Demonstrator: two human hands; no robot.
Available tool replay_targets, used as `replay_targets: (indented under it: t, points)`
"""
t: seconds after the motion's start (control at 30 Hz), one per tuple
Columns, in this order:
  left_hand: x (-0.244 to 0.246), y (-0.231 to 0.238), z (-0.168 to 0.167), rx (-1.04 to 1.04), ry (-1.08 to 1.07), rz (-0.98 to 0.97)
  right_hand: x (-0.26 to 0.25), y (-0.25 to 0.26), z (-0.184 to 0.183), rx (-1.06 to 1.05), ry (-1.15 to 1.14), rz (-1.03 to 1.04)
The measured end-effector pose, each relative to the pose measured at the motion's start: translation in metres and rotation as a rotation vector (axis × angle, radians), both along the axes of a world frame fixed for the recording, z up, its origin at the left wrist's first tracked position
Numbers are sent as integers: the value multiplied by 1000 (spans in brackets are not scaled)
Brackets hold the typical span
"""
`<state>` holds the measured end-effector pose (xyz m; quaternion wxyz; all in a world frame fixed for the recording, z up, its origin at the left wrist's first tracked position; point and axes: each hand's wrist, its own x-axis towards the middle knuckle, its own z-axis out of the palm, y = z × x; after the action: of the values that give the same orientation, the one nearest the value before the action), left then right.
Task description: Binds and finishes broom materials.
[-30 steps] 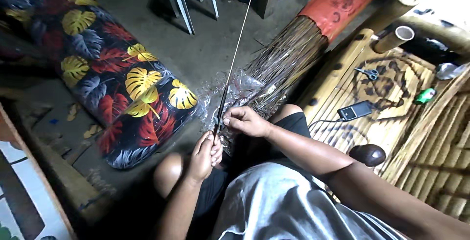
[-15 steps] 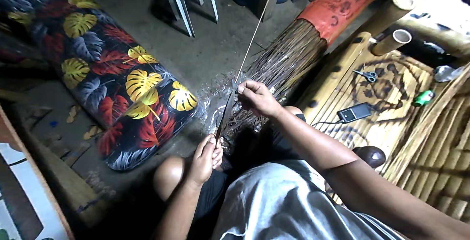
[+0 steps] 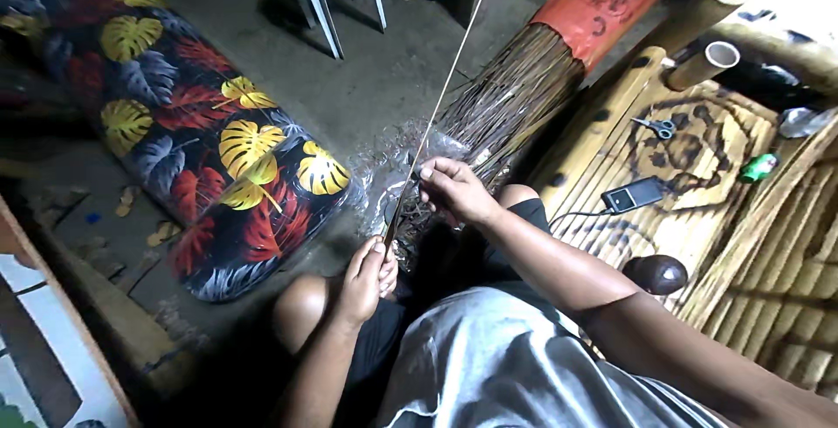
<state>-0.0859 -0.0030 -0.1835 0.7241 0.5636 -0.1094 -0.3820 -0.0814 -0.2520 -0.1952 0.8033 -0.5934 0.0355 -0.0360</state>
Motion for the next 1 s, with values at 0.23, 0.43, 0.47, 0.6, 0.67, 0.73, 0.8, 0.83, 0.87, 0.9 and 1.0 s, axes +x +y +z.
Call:
replay_targets:
  t: [0.23,0.43,0.47,0.6,0.67,0.73,0.8,0.83,0.87,0.9,1.0]
  points:
    - [-1,3,-4,74,-80,94,-12,10,4,27,107,185]
    - [-2,-1,-7,152,-211,152,-26,51,-4,107,63,484]
    - [-2,0,-7,128,-190,155,-26,52,-4,77,54,476]
    - [-2,1,-3,63,-96,153,-25,47,-3,3,47,393]
    - [-3,1,-2,117,-107,106,-21,47,1,12,66,339]
    - [-4,-1,-3,171,-126,61,-13,45,7,23,91,316]
    - [-3,0,-4,205,-122,57,-5,43,9,12,87,282]
    - [-2,1,-4,216,-118,61,-1,40,10,5,87,264]
    - [-1,1,-4,224,-128,64,3,36,11,2,91,252]
    - [-1,1,-4,234,-151,59,6,31,13,-6,89,253]
    - [-2,3,-3,269,-198,26,9,27,19,-44,76,281]
